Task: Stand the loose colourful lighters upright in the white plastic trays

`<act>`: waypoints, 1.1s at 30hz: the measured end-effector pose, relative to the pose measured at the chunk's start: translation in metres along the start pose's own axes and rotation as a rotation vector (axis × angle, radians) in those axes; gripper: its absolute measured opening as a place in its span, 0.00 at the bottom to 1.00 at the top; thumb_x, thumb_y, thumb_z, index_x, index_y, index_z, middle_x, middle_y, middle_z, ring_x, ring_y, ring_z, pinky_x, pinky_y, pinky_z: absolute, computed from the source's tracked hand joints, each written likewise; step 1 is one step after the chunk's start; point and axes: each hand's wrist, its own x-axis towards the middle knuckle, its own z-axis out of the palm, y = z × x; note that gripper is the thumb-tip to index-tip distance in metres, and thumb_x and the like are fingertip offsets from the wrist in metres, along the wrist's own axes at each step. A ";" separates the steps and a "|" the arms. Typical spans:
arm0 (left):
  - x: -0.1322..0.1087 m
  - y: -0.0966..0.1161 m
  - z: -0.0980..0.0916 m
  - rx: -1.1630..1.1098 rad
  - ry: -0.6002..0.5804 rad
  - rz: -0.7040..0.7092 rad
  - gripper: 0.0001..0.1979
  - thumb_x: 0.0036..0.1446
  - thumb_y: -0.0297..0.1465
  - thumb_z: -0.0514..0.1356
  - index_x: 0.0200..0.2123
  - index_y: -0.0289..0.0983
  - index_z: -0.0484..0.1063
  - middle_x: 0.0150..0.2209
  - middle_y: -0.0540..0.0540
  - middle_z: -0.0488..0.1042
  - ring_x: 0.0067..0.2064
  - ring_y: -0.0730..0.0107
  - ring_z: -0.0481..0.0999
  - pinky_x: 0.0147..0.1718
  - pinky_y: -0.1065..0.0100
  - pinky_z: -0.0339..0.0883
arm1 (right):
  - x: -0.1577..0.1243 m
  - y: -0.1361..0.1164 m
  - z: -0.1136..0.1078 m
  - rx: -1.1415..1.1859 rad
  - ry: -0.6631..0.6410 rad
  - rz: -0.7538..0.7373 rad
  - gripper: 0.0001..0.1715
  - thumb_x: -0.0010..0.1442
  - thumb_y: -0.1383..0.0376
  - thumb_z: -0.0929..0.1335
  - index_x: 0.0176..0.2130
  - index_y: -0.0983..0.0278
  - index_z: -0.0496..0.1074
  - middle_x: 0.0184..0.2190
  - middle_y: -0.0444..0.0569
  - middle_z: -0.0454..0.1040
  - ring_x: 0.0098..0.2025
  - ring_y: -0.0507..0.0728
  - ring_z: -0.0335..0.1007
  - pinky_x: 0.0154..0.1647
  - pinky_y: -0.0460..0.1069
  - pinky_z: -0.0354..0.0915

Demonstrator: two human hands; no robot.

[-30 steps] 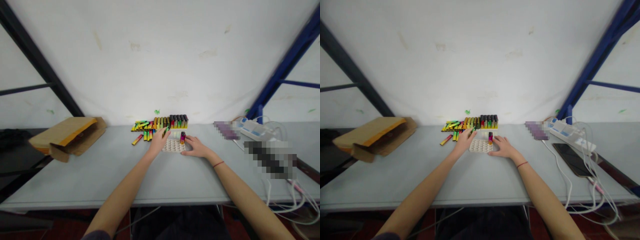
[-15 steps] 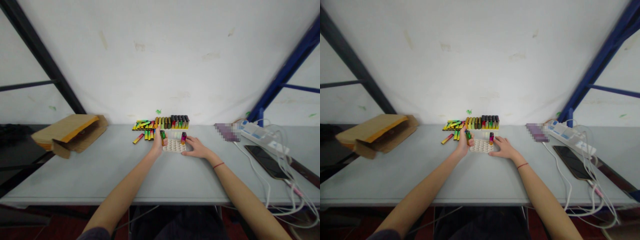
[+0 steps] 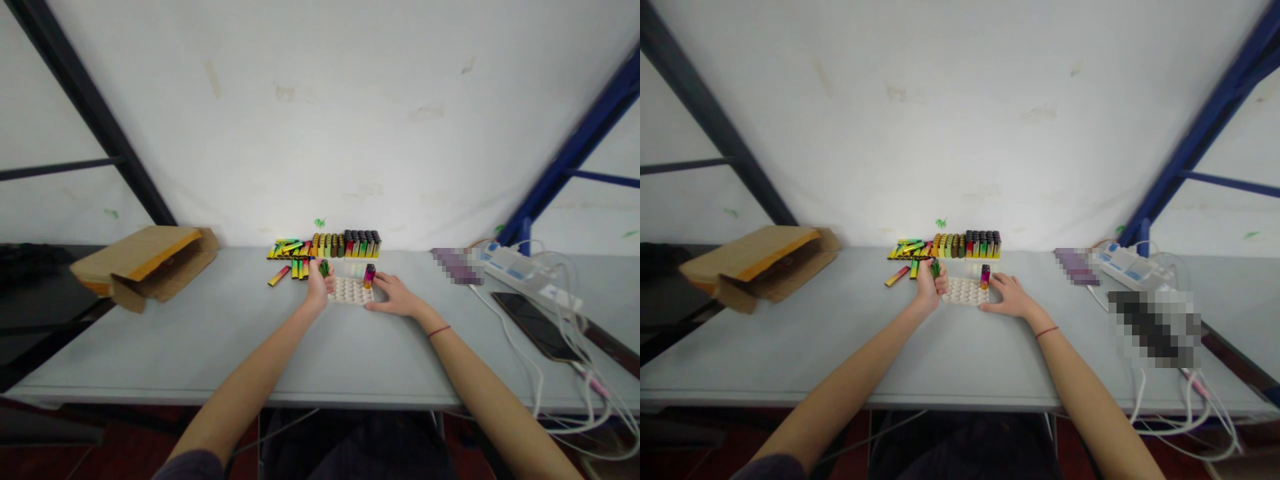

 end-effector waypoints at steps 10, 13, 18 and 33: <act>-0.001 -0.004 0.002 -0.011 0.027 0.012 0.25 0.62 0.51 0.46 0.19 0.41 0.53 0.13 0.59 0.42 0.14 0.79 0.41 0.13 0.76 0.38 | 0.000 -0.002 -0.001 -0.006 0.002 0.004 0.51 0.57 0.37 0.71 0.67 0.63 0.65 0.68 0.65 0.63 0.68 0.72 0.59 0.68 0.69 0.54; 0.000 -0.006 0.002 -0.003 0.029 -0.008 0.26 0.62 0.52 0.46 0.19 0.41 0.53 0.13 0.59 0.43 0.14 0.80 0.41 0.13 0.76 0.38 | 0.000 -0.003 -0.001 -0.004 0.003 -0.001 0.51 0.57 0.37 0.71 0.67 0.64 0.65 0.67 0.66 0.63 0.68 0.72 0.60 0.68 0.69 0.54; 0.002 -0.007 -0.002 0.018 0.000 0.003 0.26 0.63 0.52 0.47 0.20 0.41 0.52 0.13 0.59 0.42 0.13 0.79 0.41 0.14 0.76 0.37 | 0.000 -0.002 -0.001 -0.009 0.014 -0.009 0.51 0.57 0.37 0.71 0.67 0.63 0.65 0.67 0.65 0.64 0.68 0.72 0.60 0.68 0.68 0.55; 0.007 -0.011 -0.001 0.059 -0.007 0.044 0.22 0.64 0.51 0.47 0.27 0.41 0.58 0.15 0.58 0.51 0.15 0.77 0.50 0.16 0.75 0.45 | 0.000 -0.004 -0.003 -0.021 0.005 -0.012 0.51 0.57 0.37 0.71 0.66 0.65 0.66 0.67 0.67 0.64 0.68 0.72 0.60 0.68 0.67 0.55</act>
